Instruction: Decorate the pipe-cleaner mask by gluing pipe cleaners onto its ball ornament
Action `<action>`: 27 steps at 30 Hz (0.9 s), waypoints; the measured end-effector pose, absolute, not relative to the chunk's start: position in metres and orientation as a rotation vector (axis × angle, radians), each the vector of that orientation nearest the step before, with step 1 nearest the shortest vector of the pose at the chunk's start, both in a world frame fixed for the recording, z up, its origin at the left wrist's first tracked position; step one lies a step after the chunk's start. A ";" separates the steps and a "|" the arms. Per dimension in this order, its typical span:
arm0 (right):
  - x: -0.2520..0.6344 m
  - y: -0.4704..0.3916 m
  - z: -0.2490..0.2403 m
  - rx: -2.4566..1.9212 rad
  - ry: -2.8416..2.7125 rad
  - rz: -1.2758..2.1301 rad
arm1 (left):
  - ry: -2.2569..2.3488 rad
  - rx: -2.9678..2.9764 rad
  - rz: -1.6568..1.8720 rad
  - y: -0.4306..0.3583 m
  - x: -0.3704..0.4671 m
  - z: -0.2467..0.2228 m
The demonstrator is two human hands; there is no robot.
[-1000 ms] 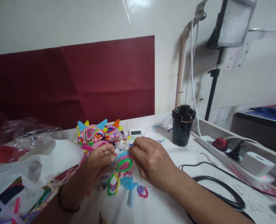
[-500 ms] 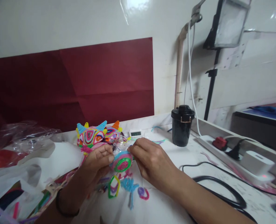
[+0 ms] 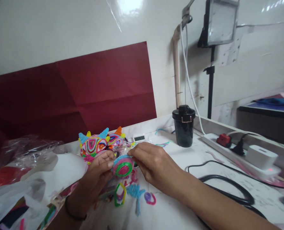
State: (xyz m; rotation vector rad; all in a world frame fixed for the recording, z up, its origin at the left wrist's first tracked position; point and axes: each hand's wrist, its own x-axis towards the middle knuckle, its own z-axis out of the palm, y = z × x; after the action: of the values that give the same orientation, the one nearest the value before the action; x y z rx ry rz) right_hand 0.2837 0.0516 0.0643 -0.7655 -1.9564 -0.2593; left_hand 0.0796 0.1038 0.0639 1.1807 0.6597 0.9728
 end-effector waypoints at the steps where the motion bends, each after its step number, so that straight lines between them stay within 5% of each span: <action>1: 0.285 0.051 0.065 -0.782 -1.982 -0.292 | 0.650 1.179 0.962 0.104 0.079 0.064; 12: 0.284 0.049 0.067 -0.943 -2.017 -0.586 | 0.635 1.195 0.949 0.106 0.078 0.059; 27: 0.269 0.050 0.060 -1.019 -1.580 0.104 | 0.596 1.204 0.969 0.106 0.083 0.058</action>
State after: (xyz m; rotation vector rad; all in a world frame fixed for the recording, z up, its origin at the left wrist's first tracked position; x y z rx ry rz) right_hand 0.2691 0.0505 0.0599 -1.0189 -1.5796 0.1041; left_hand 0.0826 0.1058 0.0578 1.2036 0.5958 0.9685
